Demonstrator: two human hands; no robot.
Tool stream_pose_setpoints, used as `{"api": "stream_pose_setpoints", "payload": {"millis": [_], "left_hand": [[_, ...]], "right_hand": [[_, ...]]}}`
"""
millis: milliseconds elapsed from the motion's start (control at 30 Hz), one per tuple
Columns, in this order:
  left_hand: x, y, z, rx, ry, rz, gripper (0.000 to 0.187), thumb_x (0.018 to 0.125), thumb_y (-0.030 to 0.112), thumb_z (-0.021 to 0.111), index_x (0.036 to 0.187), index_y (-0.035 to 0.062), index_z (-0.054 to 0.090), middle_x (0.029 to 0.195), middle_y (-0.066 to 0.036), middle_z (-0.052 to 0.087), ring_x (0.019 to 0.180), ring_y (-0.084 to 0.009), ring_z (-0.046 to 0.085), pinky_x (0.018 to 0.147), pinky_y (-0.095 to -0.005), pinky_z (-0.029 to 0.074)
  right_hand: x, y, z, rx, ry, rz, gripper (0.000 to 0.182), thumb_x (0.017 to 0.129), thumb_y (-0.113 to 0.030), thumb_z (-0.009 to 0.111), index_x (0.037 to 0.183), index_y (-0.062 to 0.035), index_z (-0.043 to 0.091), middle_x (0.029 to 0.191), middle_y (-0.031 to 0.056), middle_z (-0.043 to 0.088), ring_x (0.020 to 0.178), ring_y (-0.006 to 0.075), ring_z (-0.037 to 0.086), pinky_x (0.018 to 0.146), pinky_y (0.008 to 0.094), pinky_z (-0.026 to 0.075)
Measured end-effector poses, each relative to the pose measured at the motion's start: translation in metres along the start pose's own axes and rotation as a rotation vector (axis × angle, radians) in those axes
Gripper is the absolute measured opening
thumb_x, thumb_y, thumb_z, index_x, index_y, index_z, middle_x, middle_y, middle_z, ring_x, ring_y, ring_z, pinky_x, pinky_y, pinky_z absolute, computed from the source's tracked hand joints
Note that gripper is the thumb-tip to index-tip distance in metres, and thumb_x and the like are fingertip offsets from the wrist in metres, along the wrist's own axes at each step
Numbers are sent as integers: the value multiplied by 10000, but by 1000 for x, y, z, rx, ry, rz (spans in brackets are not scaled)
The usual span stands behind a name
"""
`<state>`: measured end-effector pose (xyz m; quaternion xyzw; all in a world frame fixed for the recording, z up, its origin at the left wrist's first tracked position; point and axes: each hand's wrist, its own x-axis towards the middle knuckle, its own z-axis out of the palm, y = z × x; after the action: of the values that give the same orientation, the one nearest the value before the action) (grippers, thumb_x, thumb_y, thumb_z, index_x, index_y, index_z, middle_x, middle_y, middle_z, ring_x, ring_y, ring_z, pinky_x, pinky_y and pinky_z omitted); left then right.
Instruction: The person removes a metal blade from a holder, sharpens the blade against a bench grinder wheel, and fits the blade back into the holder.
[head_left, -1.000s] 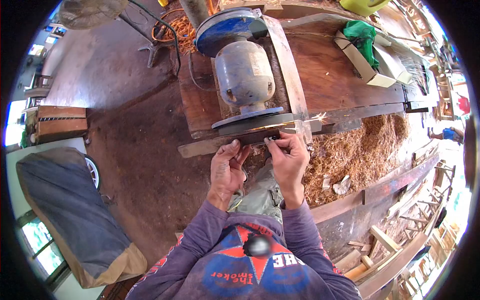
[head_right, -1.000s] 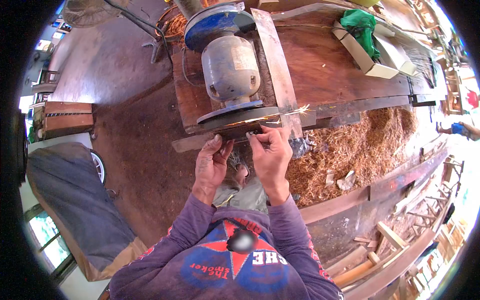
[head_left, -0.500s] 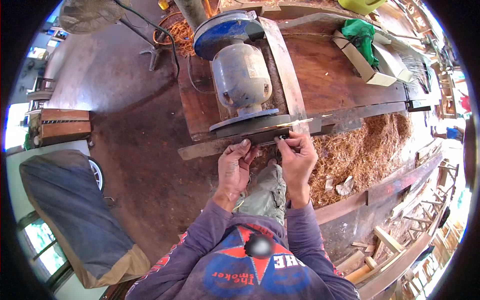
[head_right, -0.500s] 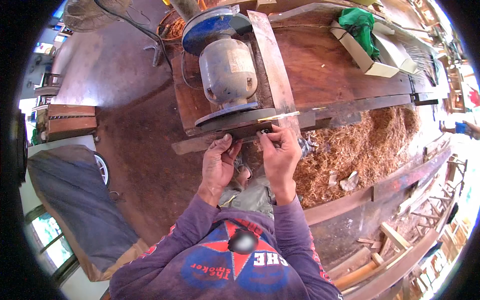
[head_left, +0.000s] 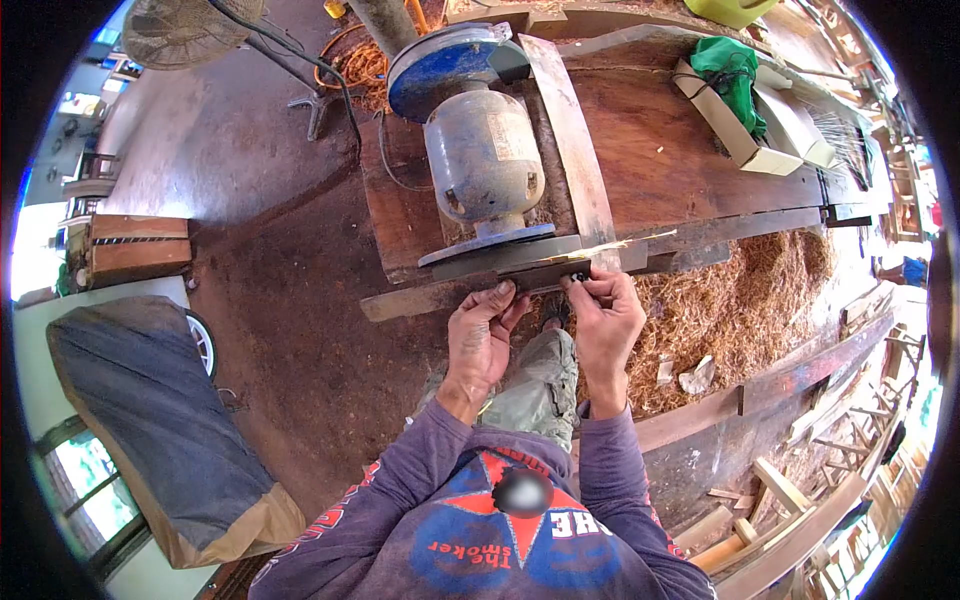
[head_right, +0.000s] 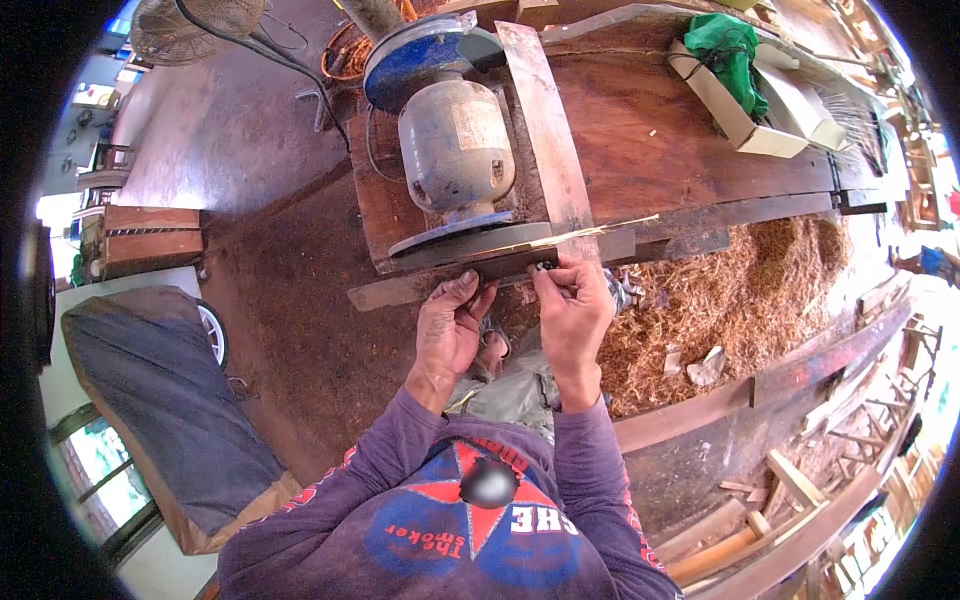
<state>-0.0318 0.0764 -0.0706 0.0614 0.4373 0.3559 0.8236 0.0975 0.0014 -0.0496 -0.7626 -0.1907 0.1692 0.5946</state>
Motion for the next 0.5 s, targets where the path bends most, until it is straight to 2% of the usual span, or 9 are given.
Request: {"api": "stream_pose_setpoints", "payload": {"millis": [233, 300, 500], "left_hand": [[-3, 1, 4, 12, 2, 1, 101, 855, -18, 718, 852, 10, 621, 922, -122, 711, 861, -239, 705, 818, -336, 613], [-4, 2, 4, 43, -17, -16, 74, 860, 2, 713, 843, 31, 647, 903, -84, 710, 918, -257, 704, 871, -344, 597], [-3, 6, 0, 40, -17, -21, 104, 874, 10, 705, 810, 43, 630, 893, -76, 703, 928, -259, 702, 872, -345, 596]], "right_hand": [[1, 1, 0, 30, 9, 18, 184, 795, 36, 769, 768, 22, 588, 966, 124, 696, 733, 77, 603, 607, 226, 497], [1, 0, 0, 28, 11, 14, 184, 795, 33, 773, 768, 22, 591, 957, 114, 695, 729, 71, 597, 601, 222, 490], [0, 2, 1, 0, 6, -14, 191, 785, 34, 782, 760, 18, 593, 923, 102, 680, 705, 71, 585, 588, 221, 478]]}}
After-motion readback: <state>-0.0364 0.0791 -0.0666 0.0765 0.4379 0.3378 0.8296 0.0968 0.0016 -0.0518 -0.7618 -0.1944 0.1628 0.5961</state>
